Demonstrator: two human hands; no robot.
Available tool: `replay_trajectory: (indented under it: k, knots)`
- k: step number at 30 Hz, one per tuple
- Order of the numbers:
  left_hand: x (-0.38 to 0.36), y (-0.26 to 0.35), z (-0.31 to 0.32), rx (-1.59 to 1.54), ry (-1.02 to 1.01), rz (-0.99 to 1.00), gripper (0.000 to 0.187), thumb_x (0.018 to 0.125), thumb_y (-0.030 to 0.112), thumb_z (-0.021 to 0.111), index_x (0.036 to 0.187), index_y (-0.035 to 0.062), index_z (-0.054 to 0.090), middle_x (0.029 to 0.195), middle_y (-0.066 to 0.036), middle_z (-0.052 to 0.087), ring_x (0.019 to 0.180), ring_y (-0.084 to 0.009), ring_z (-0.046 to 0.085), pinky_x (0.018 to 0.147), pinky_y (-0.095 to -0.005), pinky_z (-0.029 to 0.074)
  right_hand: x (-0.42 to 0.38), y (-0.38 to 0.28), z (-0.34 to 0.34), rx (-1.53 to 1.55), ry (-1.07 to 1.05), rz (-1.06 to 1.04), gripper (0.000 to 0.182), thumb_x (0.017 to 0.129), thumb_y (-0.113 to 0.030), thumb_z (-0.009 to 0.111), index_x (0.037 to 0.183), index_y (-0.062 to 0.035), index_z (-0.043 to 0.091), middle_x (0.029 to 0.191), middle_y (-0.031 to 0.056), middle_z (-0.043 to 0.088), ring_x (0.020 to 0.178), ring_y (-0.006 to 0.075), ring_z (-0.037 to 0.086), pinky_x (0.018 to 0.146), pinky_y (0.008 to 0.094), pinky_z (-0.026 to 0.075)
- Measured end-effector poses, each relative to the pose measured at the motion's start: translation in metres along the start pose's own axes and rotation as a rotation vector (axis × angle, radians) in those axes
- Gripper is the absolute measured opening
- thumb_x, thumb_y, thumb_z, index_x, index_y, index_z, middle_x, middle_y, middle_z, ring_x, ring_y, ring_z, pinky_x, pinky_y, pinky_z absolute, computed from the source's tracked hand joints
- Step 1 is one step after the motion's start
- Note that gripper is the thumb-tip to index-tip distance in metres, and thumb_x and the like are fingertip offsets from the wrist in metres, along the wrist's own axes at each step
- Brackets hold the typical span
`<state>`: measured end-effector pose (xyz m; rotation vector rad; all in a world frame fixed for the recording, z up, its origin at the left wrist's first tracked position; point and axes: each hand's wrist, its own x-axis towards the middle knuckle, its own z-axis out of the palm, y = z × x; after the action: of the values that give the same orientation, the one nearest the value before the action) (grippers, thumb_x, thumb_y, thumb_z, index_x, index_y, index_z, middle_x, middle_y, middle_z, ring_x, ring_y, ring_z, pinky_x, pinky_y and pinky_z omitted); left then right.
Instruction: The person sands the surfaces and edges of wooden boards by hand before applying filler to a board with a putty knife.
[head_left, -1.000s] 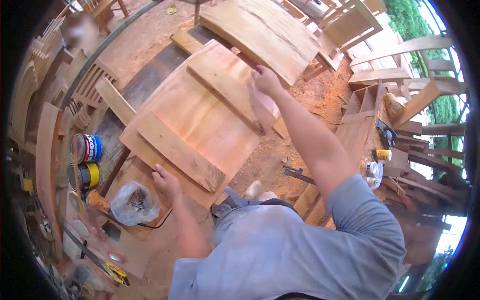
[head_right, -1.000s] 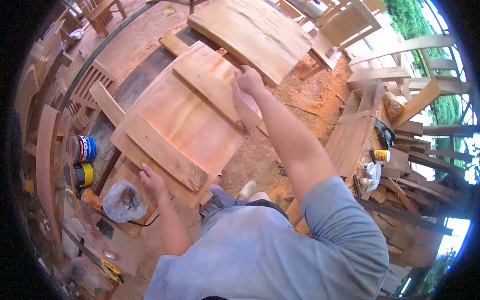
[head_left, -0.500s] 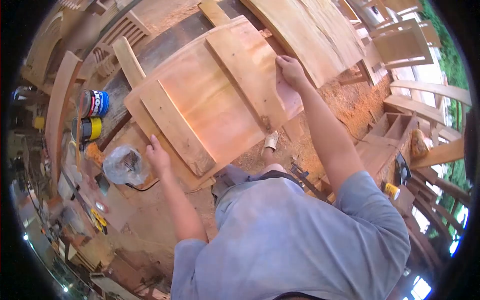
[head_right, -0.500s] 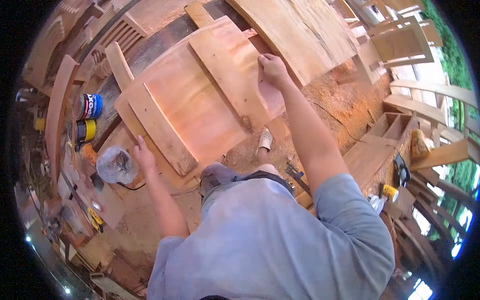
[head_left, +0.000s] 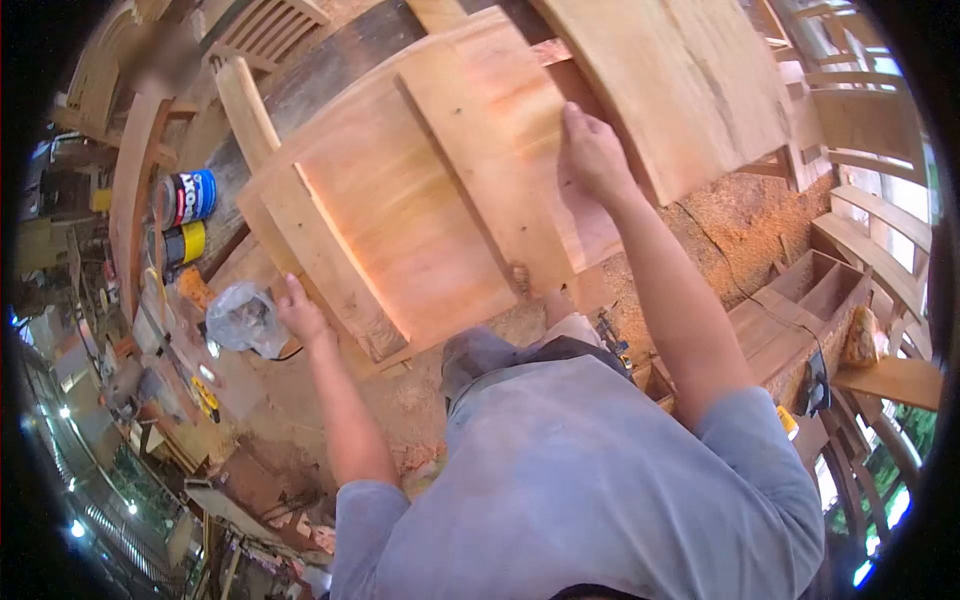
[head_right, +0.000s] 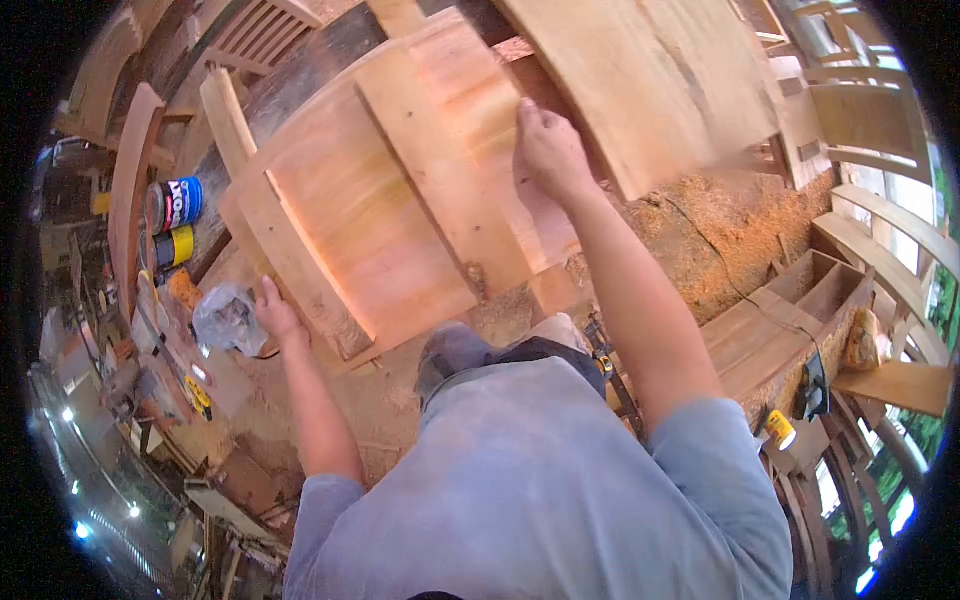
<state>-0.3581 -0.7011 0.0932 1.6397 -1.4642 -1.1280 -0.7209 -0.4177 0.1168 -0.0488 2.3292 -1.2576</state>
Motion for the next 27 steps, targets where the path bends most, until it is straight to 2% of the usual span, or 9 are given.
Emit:
replay_trajectory:
  k: [5,9,11,13,15,17,21,25,27]
  knots:
    - [-0.003,-0.002,-0.001,0.053,0.075,-0.004,0.045,0.094,0.035,0.067,0.067,-0.0008,0.057,0.070,-0.005,0.060,0.062,-0.0152,0.051,0.056,-0.0333,0.043,-0.016,-0.021,0.003,-0.267,0.108,0.024,0.061,0.099,-0.049,0.035,0.118,0.0012,0.064,0.117,0.0288,0.063,0.116,0.0447,0.056,0.100,0.0478,0.042]
    - [-0.004,-0.004,-0.001,0.001,0.105,-0.025,0.052,0.091,0.036,0.071,0.059,0.0003,0.051,0.061,-0.001,0.052,0.056,-0.0147,0.044,0.051,-0.0364,0.036,-0.015,-0.019,0.005,-0.356,0.169,0.037,0.061,0.099,-0.050,0.038,0.120,0.0020,0.064,0.117,0.0286,0.063,0.115,0.0429,0.058,0.098,0.0445,0.043]
    - [-0.010,0.006,0.002,0.078,0.068,-0.060,0.033,0.094,0.026,0.067,0.089,-0.0062,0.069,0.086,-0.009,0.068,0.074,-0.0171,0.062,0.067,-0.0329,0.051,-0.021,-0.028,0.007,-0.373,0.140,0.048,0.065,0.099,-0.052,0.036,0.120,0.0035,0.063,0.119,0.0293,0.062,0.119,0.0431,0.056,0.100,0.0444,0.042]
    - [-0.015,0.013,0.006,0.073,0.079,-0.114,0.037,0.092,0.030,0.069,0.092,-0.0078,0.070,0.090,-0.011,0.069,0.079,-0.0169,0.061,0.072,-0.0329,0.050,-0.015,-0.022,0.008,-0.457,0.224,0.028,0.068,0.099,-0.053,0.034,0.122,0.0054,0.062,0.124,0.0292,0.060,0.123,0.0435,0.052,0.103,0.0440,0.040]
    - [-0.006,0.003,0.005,0.214,0.049,-0.146,0.050,0.087,0.040,0.073,0.091,-0.0104,0.070,0.091,-0.012,0.069,0.082,-0.0191,0.059,0.076,-0.0351,0.048,-0.006,-0.009,0.007,-0.459,0.222,0.022,0.067,0.098,-0.055,0.031,0.124,-0.0012,0.062,0.126,0.0278,0.059,0.124,0.0439,0.052,0.105,0.0473,0.039]
    - [-0.008,0.014,0.014,0.235,0.109,-0.069,0.072,0.081,0.061,0.068,0.062,-0.0084,0.063,0.061,-0.011,0.059,0.060,-0.0246,0.055,0.062,-0.0472,0.044,-0.013,-0.022,0.006,-0.409,0.191,0.001,0.070,0.098,-0.053,0.031,0.123,0.0039,0.061,0.128,0.0285,0.058,0.124,0.0447,0.051,0.106,0.0463,0.038]
    - [-0.010,0.039,0.012,0.336,-0.069,-0.298,0.078,0.077,0.066,0.069,0.080,-0.0124,0.069,0.075,-0.019,0.067,0.072,-0.0285,0.061,0.070,-0.0452,0.048,0.005,-0.008,0.002,-0.369,0.185,-0.100,0.067,0.098,-0.052,0.033,0.119,0.0049,0.064,0.122,0.0292,0.061,0.119,0.0430,0.056,0.101,0.0462,0.041]
    - [-0.022,0.017,0.017,0.238,-0.028,-0.060,0.077,0.083,0.063,0.064,0.062,-0.0118,0.061,0.067,-0.029,0.063,0.068,-0.0384,0.067,0.063,-0.0485,0.048,0.032,0.016,-0.013,-0.147,0.109,-0.178,0.053,0.100,-0.040,0.045,0.112,0.0081,0.065,0.104,0.0220,0.069,0.096,0.0317,0.064,0.088,0.0385,0.048]
    - [-0.033,0.012,0.002,0.266,-0.105,0.094,0.076,0.085,0.061,0.062,0.063,-0.0114,0.060,0.063,-0.031,0.059,0.064,-0.0360,0.066,0.060,-0.0479,0.047,0.040,0.026,-0.026,-0.134,0.074,-0.268,0.048,0.100,-0.035,0.048,0.113,0.0082,0.064,0.104,0.0184,0.068,0.092,0.0266,0.063,0.083,0.0363,0.049]
